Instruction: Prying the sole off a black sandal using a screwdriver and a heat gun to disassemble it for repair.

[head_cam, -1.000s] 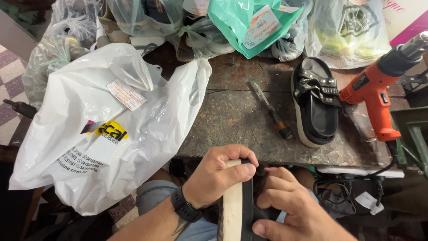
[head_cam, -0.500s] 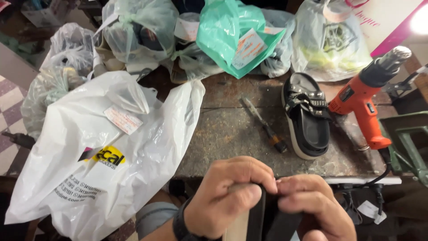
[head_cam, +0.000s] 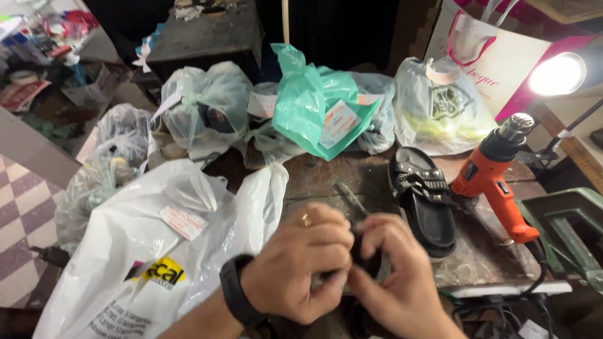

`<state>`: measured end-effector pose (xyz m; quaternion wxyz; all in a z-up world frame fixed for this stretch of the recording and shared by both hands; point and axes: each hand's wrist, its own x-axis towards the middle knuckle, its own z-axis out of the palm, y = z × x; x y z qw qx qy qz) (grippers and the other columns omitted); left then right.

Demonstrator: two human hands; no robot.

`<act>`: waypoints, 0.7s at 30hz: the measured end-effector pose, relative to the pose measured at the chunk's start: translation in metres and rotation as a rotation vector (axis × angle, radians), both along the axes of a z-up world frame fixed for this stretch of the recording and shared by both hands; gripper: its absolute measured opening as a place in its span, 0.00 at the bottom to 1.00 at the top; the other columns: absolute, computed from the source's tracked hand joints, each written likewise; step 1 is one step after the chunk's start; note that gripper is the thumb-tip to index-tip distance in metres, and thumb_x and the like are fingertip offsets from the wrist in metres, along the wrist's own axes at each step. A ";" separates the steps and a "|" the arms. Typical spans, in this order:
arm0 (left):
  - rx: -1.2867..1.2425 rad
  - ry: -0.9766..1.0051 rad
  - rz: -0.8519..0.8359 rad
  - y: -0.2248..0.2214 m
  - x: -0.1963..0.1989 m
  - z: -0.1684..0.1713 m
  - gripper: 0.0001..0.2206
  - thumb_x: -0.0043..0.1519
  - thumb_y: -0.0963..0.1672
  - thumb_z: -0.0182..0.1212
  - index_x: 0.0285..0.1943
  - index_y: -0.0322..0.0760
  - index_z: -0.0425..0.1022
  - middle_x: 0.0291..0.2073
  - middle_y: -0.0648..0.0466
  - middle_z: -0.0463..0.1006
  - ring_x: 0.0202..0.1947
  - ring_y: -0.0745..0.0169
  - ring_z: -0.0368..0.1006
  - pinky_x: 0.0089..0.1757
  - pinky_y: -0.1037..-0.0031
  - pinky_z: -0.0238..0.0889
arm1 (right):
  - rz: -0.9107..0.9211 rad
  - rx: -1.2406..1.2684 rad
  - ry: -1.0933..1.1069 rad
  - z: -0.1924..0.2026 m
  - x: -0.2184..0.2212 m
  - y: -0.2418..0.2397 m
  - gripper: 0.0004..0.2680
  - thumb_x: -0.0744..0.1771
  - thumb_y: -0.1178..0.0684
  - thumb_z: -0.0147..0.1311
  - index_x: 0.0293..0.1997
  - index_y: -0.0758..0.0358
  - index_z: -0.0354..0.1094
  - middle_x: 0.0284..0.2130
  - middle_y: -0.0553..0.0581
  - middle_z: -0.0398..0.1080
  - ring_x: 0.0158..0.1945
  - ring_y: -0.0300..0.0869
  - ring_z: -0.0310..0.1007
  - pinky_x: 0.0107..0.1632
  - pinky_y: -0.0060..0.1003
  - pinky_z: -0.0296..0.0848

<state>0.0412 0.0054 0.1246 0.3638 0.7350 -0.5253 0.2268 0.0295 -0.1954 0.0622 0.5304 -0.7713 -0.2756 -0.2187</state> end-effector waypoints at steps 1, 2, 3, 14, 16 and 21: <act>0.007 -0.006 -0.002 0.002 -0.005 -0.007 0.04 0.61 0.39 0.52 0.32 0.34 0.68 0.37 0.50 0.74 0.44 0.42 0.72 0.52 0.56 0.65 | -0.002 0.007 -0.006 -0.007 -0.003 -0.001 0.07 0.63 0.51 0.61 0.33 0.56 0.63 0.40 0.57 0.73 0.51 0.46 0.73 0.56 0.39 0.70; -0.002 -0.002 0.046 0.004 -0.012 -0.016 0.04 0.62 0.40 0.57 0.33 0.36 0.71 0.39 0.52 0.76 0.47 0.44 0.74 0.56 0.54 0.65 | -0.063 0.016 0.093 -0.015 -0.010 -0.002 0.09 0.63 0.52 0.64 0.27 0.54 0.64 0.38 0.55 0.74 0.45 0.41 0.75 0.50 0.34 0.70; -0.012 0.002 0.095 0.006 -0.019 -0.025 0.04 0.63 0.40 0.61 0.34 0.37 0.74 0.41 0.54 0.78 0.50 0.47 0.77 0.60 0.52 0.66 | -0.123 0.024 0.192 -0.025 -0.017 -0.003 0.11 0.62 0.52 0.66 0.22 0.53 0.64 0.37 0.53 0.75 0.40 0.35 0.77 0.45 0.29 0.71; -0.090 -0.039 0.264 0.011 -0.066 -0.061 0.15 0.71 0.42 0.50 0.29 0.38 0.72 0.47 0.45 0.76 0.45 0.53 0.80 0.57 0.50 0.74 | 0.414 -0.324 0.448 -0.025 -0.008 -0.025 0.27 0.63 0.55 0.58 0.74 0.57 0.58 0.75 0.61 0.58 0.79 0.47 0.55 0.74 0.44 0.51; -0.086 -0.060 0.282 0.006 -0.068 -0.059 0.16 0.73 0.43 0.49 0.29 0.38 0.73 0.47 0.44 0.77 0.46 0.53 0.80 0.57 0.50 0.74 | 0.407 -0.334 0.398 -0.020 -0.010 -0.019 0.25 0.63 0.54 0.60 0.70 0.57 0.63 0.74 0.61 0.61 0.77 0.48 0.60 0.72 0.45 0.55; -0.266 -0.069 0.419 -0.004 -0.060 -0.048 0.05 0.57 0.41 0.51 0.28 0.39 0.70 0.41 0.45 0.79 0.37 0.52 0.77 0.45 0.60 0.79 | 0.373 -0.326 0.247 -0.015 -0.006 -0.007 0.23 0.62 0.52 0.55 0.65 0.65 0.62 0.68 0.65 0.69 0.69 0.54 0.70 0.69 0.48 0.64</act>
